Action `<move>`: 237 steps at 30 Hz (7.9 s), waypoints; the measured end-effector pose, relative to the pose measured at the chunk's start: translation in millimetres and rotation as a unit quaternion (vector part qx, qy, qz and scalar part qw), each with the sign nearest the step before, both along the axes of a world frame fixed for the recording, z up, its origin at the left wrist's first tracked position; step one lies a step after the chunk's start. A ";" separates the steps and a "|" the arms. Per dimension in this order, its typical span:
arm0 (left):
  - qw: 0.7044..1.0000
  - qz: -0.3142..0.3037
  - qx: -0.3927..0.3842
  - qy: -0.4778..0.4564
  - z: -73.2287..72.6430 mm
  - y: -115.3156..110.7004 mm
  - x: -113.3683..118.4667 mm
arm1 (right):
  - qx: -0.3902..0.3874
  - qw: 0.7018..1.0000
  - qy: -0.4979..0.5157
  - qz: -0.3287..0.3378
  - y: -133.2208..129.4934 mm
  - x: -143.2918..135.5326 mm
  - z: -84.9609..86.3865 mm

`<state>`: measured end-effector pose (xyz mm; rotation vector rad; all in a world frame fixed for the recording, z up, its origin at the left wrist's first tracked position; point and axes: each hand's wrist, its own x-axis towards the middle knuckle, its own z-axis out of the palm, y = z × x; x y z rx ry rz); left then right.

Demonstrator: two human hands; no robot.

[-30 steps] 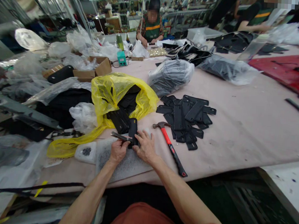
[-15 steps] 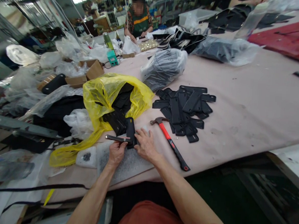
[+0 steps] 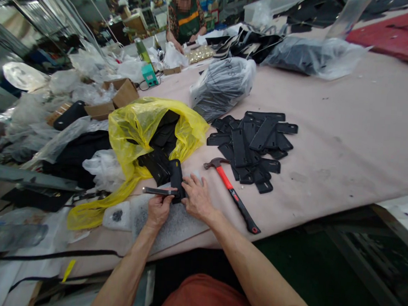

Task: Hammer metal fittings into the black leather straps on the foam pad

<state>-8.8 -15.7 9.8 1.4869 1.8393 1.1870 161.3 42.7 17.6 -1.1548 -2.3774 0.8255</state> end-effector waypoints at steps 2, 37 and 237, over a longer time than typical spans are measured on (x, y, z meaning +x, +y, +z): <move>1.000 -0.001 0.001 0.000 -0.7 0.1 0.5 | 0.000 1.000 -0.002 0.002 0.4 0.0 -0.1; 0.998 -0.026 0.045 0.034 -6.1 0.2 -0.8 | 0.005 1.000 -0.008 -0.002 0.7 -0.1 0.3; 0.991 0.134 0.010 0.004 5.4 4.1 -6.5 | -0.194 0.975 -0.080 -0.067 -79.2 13.9 24.6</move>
